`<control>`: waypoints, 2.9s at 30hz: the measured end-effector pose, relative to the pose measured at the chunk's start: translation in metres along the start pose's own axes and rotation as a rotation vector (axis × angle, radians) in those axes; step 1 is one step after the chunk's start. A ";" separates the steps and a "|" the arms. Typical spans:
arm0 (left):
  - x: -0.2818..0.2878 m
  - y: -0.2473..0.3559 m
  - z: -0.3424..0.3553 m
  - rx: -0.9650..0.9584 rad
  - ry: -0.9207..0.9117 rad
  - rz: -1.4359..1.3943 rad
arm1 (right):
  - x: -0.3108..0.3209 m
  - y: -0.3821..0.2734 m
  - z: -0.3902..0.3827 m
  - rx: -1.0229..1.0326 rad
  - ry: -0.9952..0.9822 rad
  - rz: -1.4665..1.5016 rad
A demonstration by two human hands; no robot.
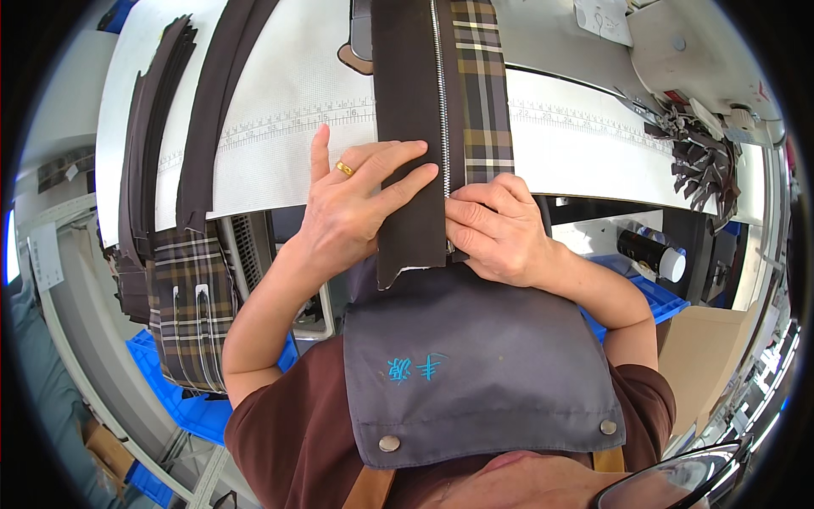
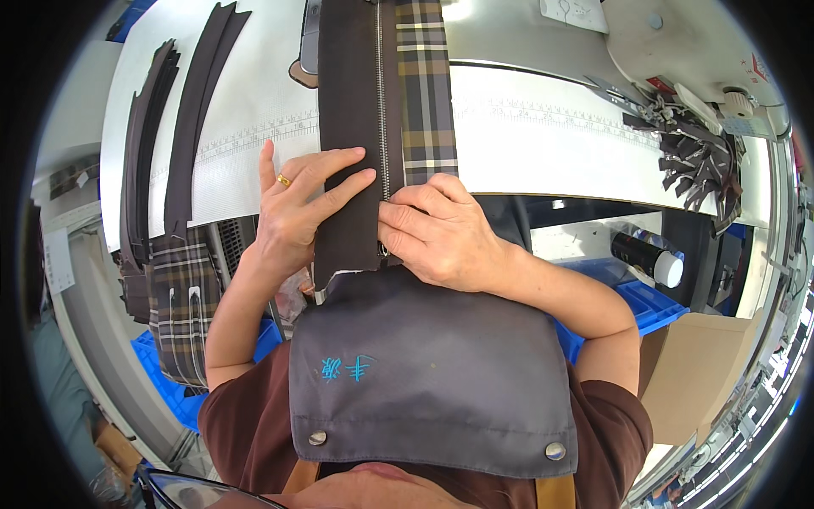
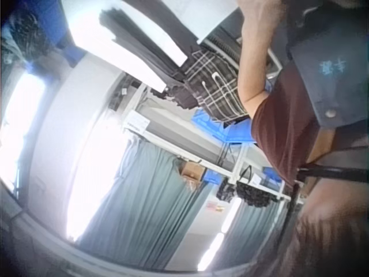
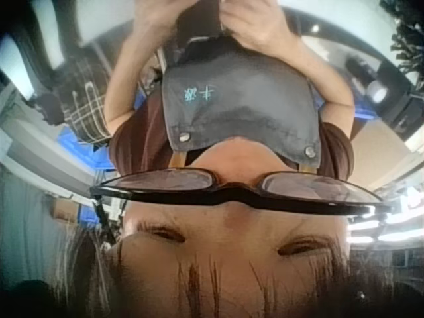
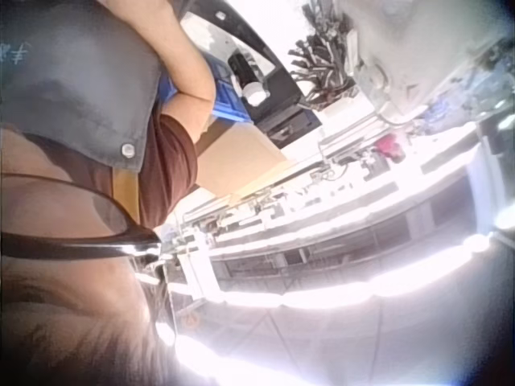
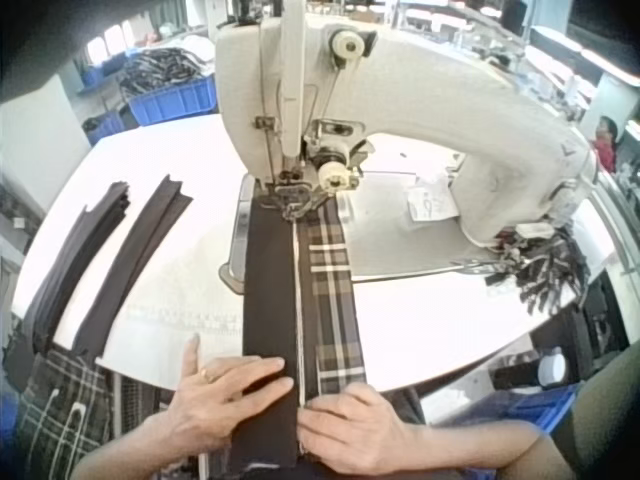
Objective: The person sews zippers onto plaid fabric pouches using an industrial sewing machine. They align the zipper tape with the fabric edges, guide the material under the needle, and stitch along the zipper teeth. The person handles multiple pouches sequentially, inspecting the stitching and adjusting the fabric as needed.
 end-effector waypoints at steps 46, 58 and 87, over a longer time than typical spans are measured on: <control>0.019 -0.090 0.101 0.023 0.020 0.177 | 0.019 0.032 0.009 -0.004 -0.212 0.000; 0.022 -0.099 0.113 0.022 0.018 0.214 | 0.022 0.045 0.022 -0.027 -0.219 -0.006; 0.006 -0.081 0.109 0.002 0.136 0.091 | 0.027 0.109 0.066 -0.080 -0.209 -0.071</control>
Point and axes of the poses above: each hand's wrist, its own z-axis towards the middle knuckle, its own x-axis out of the back of the hand, y = z × x, the point moved 3 cm from there along z, towards the middle knuckle, and after that the axes turned 12 degrees about -y, right-handed, at the moved point
